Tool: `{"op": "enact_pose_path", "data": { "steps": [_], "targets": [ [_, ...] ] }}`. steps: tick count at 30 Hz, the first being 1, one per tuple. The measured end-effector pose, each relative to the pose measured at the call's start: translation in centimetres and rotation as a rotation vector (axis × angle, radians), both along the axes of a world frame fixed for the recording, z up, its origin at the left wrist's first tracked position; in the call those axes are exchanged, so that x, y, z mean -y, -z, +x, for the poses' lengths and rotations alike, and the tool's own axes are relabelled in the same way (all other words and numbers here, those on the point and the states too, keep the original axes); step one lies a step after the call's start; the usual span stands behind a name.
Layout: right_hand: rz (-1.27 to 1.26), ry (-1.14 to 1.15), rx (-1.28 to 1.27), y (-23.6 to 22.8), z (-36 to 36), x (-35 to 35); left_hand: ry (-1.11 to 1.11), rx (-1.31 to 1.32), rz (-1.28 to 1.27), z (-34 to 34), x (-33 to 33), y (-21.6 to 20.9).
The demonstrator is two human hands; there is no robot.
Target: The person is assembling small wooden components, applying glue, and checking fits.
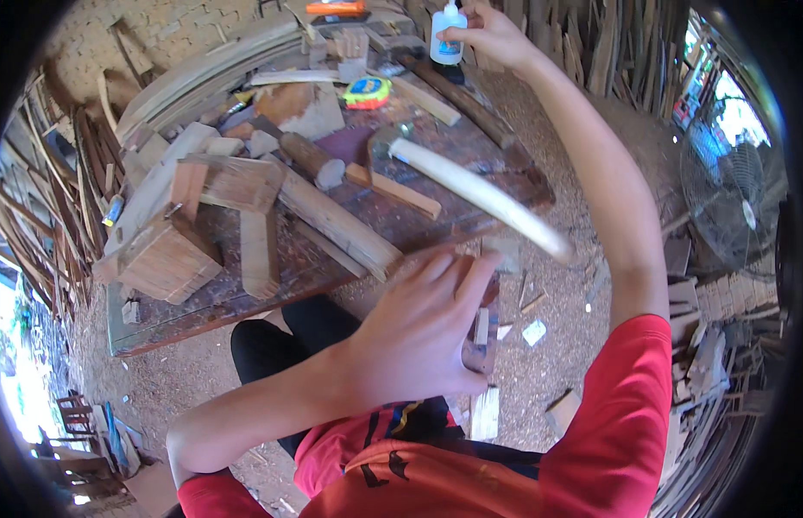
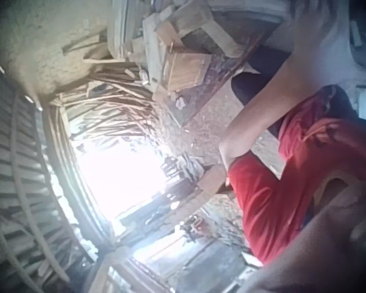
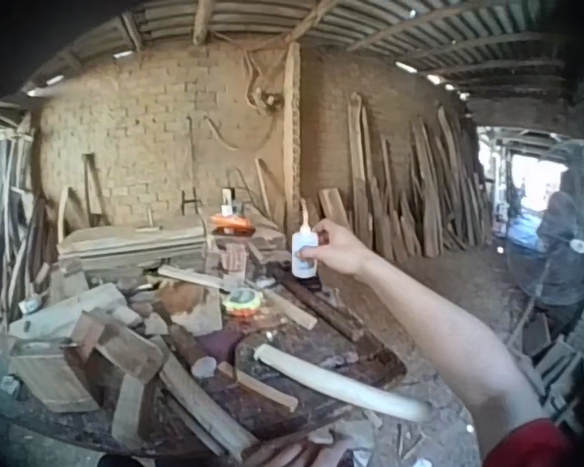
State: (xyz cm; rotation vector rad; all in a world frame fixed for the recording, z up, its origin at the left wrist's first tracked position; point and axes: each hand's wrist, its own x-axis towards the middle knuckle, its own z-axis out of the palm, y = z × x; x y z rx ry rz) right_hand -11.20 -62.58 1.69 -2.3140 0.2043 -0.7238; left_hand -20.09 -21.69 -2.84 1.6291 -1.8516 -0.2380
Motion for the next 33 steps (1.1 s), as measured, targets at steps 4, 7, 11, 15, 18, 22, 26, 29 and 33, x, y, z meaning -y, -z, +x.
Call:
{"op": "enact_pose_path", "data": {
  "steps": [4, 7, 11, 15, 18, 22, 26, 29, 33],
  "targets": [
    [-0.239, 0.286, -0.104, 0.6, 7.6, 4.6, -0.027, 0.015, 0.046, 0.6, -0.2, 0.9],
    [-0.252, 0.403, -0.083, 1.2, 11.8, 6.4, -0.080, 0.037, 0.035, 1.3, -0.3, 1.6],
    [-0.302, 0.423, -0.193, 2.4, 15.7, 8.5, -0.113, 0.075, 0.078, 2.5, -0.1, 2.3],
    [-0.308, 0.377, -0.289, 4.4, 17.8, 9.7, -0.112, 0.049, -0.055, 3.4, 0.3, 2.6],
    [-0.273, 0.360, -0.301, 6.0, 18.5, 10.5, -0.174, 0.108, -0.156, 3.7, 0.7, 2.6],
    [-0.315, 0.246, -0.371, 6.0, 17.7, 11.9, -0.158, 0.068, -0.108, 3.7, 0.5, 2.4],
    [-0.336, 0.020, -0.161, 2.9, 12.8, 10.5, -0.156, 0.010, -0.005, 3.6, 0.4, 2.3],
    [-0.857, 0.294, 0.088, -1.1, 6.0, 5.0, -0.119, -0.032, -0.004, 3.5, 0.4, 2.2],
    [-0.499, 0.178, -0.127, -5.8, -8.6, -5.5, -0.141, 0.008, 0.032, 3.3, 0.2, 1.9]
  ]
}}
